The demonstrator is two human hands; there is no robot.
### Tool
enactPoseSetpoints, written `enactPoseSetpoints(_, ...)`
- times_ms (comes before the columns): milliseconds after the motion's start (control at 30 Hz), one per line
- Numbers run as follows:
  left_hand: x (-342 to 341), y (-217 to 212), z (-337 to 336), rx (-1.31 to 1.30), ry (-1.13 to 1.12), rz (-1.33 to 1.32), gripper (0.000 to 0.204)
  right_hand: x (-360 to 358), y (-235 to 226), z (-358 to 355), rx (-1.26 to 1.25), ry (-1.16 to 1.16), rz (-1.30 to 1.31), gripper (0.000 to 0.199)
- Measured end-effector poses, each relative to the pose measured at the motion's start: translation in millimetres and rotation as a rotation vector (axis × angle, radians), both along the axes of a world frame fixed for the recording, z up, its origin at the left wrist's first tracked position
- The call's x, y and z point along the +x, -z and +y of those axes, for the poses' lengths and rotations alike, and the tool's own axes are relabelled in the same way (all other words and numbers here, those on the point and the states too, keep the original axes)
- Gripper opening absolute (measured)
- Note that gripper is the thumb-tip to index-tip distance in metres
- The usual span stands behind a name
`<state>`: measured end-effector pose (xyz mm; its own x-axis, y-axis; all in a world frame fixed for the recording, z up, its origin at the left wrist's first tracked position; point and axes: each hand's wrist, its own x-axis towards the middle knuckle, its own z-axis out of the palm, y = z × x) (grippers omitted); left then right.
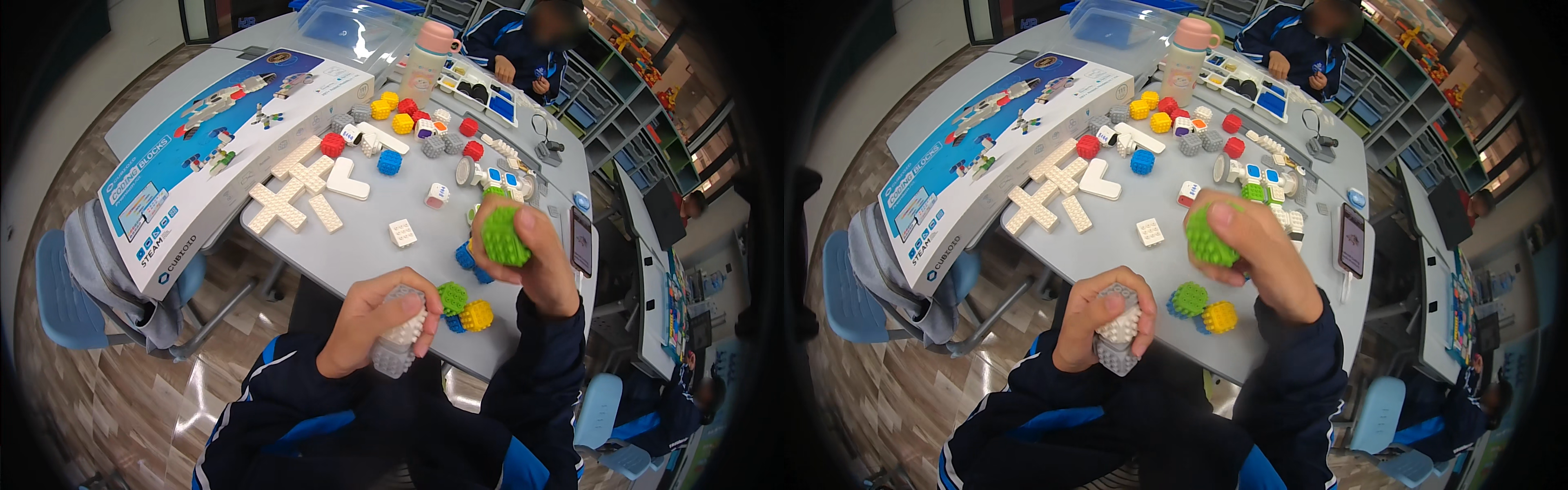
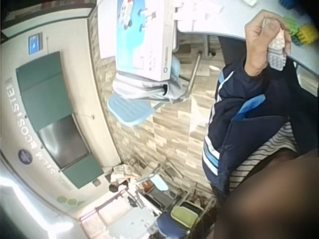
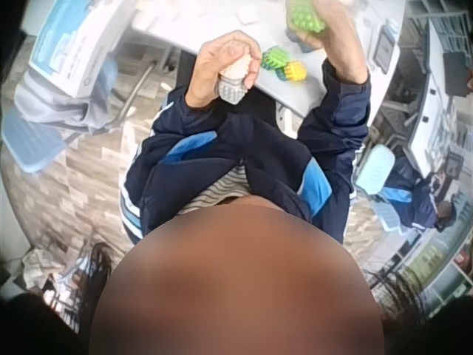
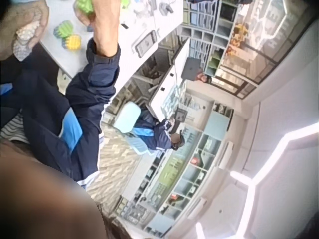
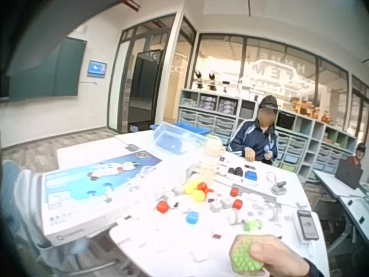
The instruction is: The person assembles colorful interlocking plastic blocks into small structures on a table. They pick up blocks, align them, and snap them together, occasionally adjusting the assembled pieces. The person also handles white rectangular blocks and a small black component, integrating them into the build.
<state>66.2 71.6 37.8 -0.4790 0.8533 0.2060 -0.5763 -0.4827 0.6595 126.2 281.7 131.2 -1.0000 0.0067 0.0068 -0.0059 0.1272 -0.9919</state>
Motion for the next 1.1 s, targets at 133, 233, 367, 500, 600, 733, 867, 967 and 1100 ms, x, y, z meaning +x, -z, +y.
enactPoseSetpoints(133,-5.1,7.0,2.8,0.045,-0.083,0.003,0.031,-24.6,-7.5,31.6,-0.301,0.219,0.160,0.038)
enactPoseSetpoints(233,-7.8,11.9,12.2,-0.030,-0.202,-0.039,0.044,-23.1,-9.6,40.1,-0.414,0.368,0.241,0.034)
enactPoseSetpoints(367,-9.9,14.6,21.3,-0.010,-0.206,-0.099,0.047,-4.7,-19.6,30.9,0.191,0.048,0.141,0.039)
enactPoseSetpoints(500,-4.8,9.0,14.8,-0.047,-0.075,0.090,0.062,2.7,-8.6,-1.5,0.538,-0.047,0.099,0.022)
enactPoseSetpoints(600,1.1,1.8,8.1,-0.192,-0.004,0.240,0.067,-6.0,2.1,-16.5,0.721,-0.162,0.318,0.032)
enactPoseSetpoints(733,9.4,-5.0,7.9,-0.196,-0.249,0.333,0.074,-2.7,3.2,-23.6,0.788,-0.126,0.293,0.041)
enactPoseSetpoints(867,8.9,-6.3,0.8,-0.217,-0.236,0.461,0.067,4.2,-8.6,-21.6,0.844,-0.148,0.385,0.041)
enactPoseSetpoints(967,3.2,-4.5,-5.3,-0.241,-0.332,0.765,0.060,12.8,-13.8,-30.2,0.878,-0.129,0.510,0.041)
enactPoseSetpoints(1100,-0.5,-3.4,-8.4,-0.143,-0.483,1.066,0.056,27.6,-19.2,-43.9,1.086,-0.135,0.540,0.042)
